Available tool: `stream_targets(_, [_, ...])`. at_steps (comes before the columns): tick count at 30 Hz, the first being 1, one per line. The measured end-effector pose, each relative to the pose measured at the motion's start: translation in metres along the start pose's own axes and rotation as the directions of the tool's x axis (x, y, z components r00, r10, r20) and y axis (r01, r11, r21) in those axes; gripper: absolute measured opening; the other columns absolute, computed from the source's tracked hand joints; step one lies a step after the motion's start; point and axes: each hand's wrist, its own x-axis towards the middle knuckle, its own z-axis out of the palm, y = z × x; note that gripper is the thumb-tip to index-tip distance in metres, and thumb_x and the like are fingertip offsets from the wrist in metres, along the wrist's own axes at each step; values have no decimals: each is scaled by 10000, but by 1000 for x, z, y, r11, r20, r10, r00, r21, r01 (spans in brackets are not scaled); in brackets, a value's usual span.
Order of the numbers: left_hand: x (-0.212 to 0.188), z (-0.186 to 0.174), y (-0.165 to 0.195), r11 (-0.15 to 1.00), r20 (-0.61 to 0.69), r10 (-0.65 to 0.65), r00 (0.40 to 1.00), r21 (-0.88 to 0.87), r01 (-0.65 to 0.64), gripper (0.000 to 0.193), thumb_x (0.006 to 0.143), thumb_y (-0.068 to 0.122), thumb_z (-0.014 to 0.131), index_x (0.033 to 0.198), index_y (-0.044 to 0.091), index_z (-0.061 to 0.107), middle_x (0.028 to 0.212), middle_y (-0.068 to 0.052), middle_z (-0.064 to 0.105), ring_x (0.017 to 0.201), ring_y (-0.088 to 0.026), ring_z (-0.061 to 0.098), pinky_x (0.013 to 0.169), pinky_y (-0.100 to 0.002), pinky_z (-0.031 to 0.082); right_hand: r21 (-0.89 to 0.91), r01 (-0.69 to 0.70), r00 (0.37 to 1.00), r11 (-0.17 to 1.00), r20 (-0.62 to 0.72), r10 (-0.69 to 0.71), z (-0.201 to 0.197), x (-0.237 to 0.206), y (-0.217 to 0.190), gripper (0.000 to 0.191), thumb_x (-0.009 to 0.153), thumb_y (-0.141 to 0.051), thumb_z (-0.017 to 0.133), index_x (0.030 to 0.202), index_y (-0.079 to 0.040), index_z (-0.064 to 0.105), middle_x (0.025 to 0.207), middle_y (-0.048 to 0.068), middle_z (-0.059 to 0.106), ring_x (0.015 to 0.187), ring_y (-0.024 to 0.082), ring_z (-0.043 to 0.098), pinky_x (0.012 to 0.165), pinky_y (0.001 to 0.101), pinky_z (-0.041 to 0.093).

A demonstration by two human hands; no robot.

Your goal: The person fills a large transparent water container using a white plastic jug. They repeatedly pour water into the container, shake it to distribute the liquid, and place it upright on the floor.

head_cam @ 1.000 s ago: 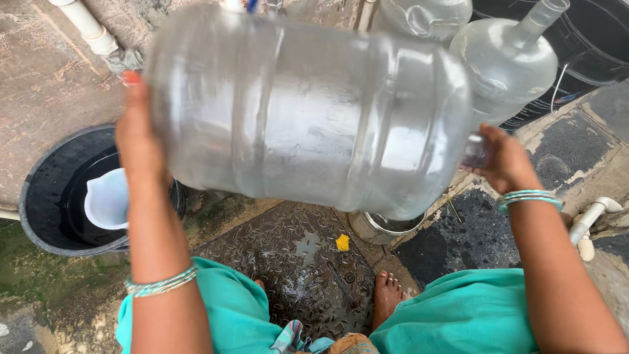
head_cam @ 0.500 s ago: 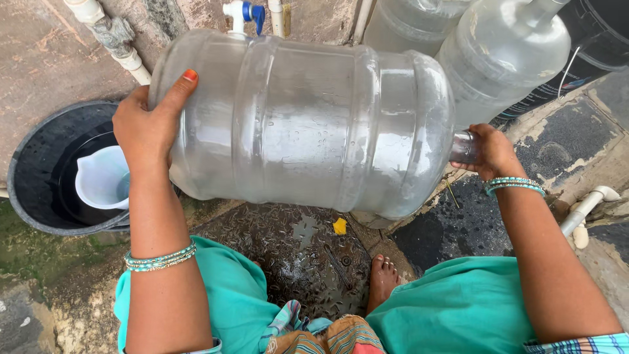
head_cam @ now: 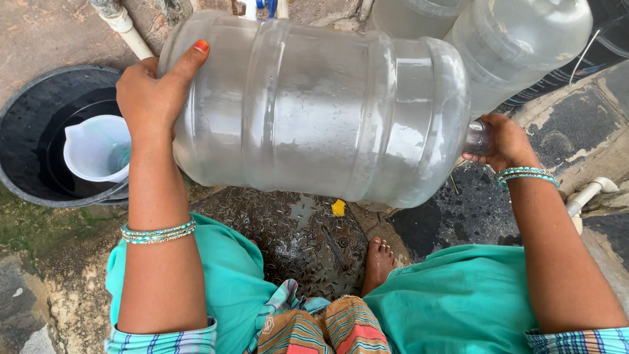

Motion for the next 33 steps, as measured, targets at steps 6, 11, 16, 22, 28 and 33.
stream_targets(6, [3,-2,-12,996,41,-18,999,90,14,766,726,744,794,830,-14,759,740,-163,713,688,-259,724,691,-380,568,-66,-17,1000,998,-7,17,8,2,5,371,1047,-315,396,1283,-45,490,1100,138,648,944,270,662,787,435,578])
stream_targets(11, [8,5,-29,993,16,98,995,62,-99,787,747,767,780,877,-9,769,779,-183,729,755,-286,743,745,-399,565,-31,15,1000,999,6,-15,7,8,5,361,1048,-296,398,1256,-27,519,1066,120,659,915,240,665,775,433,582])
stream_targets(16, [12,15,-31,971,-48,217,975,111,-211,1023,772,780,797,1140,-165,660,1005,-363,665,1022,-467,673,878,-514,515,32,40,994,999,-107,-37,23,-3,7,400,1049,-288,392,1317,1,460,1075,169,645,889,270,678,795,418,601])
stream_targets(22, [9,8,-16,958,0,36,999,285,-34,1116,631,855,765,1156,-126,673,1041,-334,686,1016,-423,688,905,-471,517,101,-146,986,984,-60,153,58,-24,51,498,1038,-362,363,1346,17,458,1148,223,635,954,318,686,857,403,597])
stream_targets(28, [7,-28,43,918,-57,302,952,287,-274,1042,617,778,868,1162,-95,706,974,-308,717,919,-414,720,848,-464,553,494,-162,980,854,-20,198,79,-13,104,489,965,-291,443,1404,-79,481,1327,126,586,1097,309,634,925,507,502])
stream_targets(33, [-4,-76,136,465,-206,874,441,87,-881,871,780,651,887,1275,-39,696,1152,-231,729,1081,-339,750,983,-404,591,863,-93,968,497,196,-159,134,-7,106,532,938,-302,449,1338,25,574,1330,227,655,1166,376,664,933,554,547])
